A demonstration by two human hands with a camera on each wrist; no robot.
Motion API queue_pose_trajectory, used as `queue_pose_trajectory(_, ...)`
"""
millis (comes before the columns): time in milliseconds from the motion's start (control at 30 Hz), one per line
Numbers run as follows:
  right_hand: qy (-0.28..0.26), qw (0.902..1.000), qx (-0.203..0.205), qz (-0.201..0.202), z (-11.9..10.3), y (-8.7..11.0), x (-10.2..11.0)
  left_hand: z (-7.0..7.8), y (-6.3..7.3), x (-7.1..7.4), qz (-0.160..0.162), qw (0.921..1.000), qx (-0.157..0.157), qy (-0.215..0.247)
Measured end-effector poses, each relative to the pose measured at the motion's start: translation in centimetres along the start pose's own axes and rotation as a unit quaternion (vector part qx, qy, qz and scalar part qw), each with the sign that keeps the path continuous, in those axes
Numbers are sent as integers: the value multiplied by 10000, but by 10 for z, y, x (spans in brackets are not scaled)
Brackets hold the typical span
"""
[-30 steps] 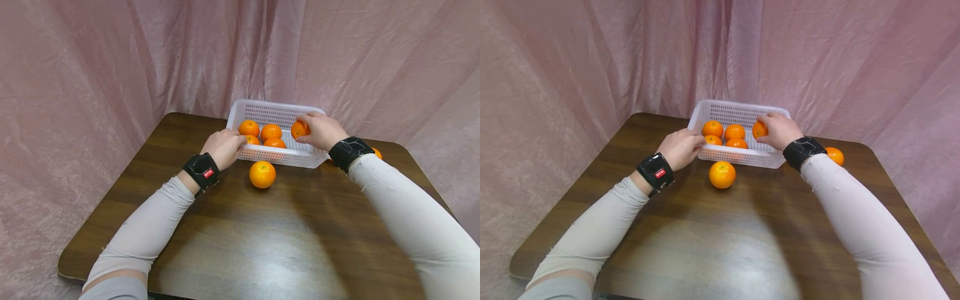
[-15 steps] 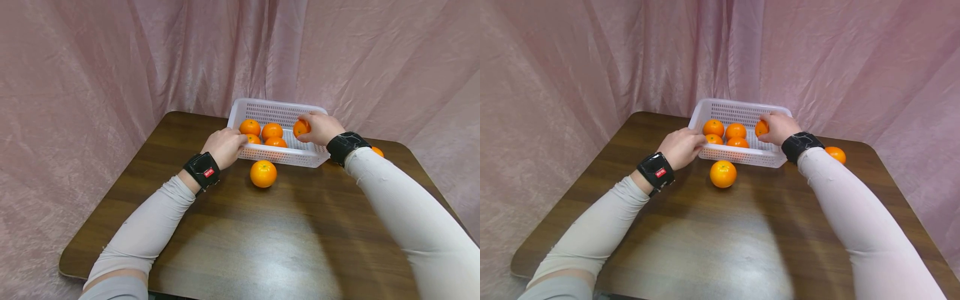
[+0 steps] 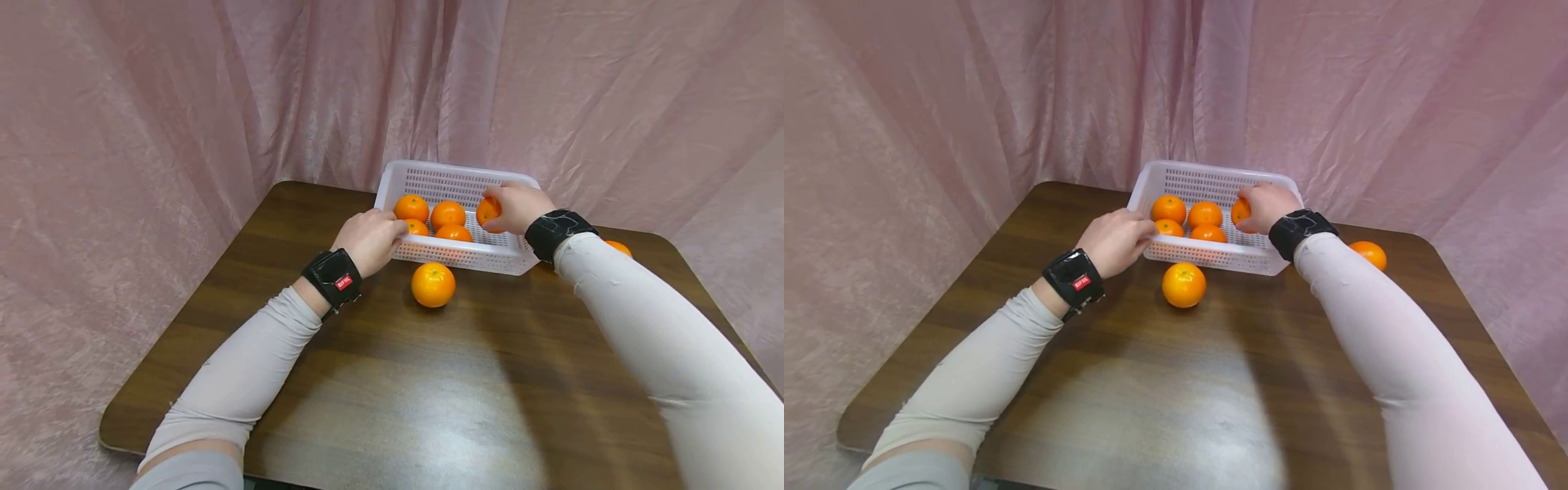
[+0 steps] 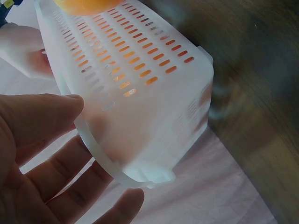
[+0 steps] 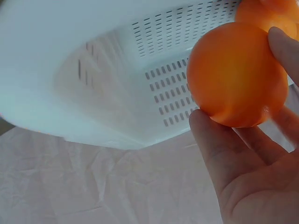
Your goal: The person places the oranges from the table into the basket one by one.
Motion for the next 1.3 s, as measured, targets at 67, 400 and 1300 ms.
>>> queue_pose_trajectory(67, 62, 10000, 42, -10, -1, -3, -1, 0, 0, -1, -30, 10000, 5, 2)
queue_pose_trajectory(400, 70, 9990, -46, -440, -3, -15, -9, 0, -1, -3, -110, 9999, 40, -38)
queue_pose_trajectory(1300, 40, 9932, -196, -1143, 4, -40, -16, -1, 1, 0, -57, 10000, 8, -63)
Point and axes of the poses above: each hand's wrist, its own y-axis away from the middle knuckle, its own x-axis out of the back of the hand, z = x × y, the point moved 6 cm from there along -y, towards the middle knuckle, and after that the axes turned 3 degrees about y, right-handed, at the moved point
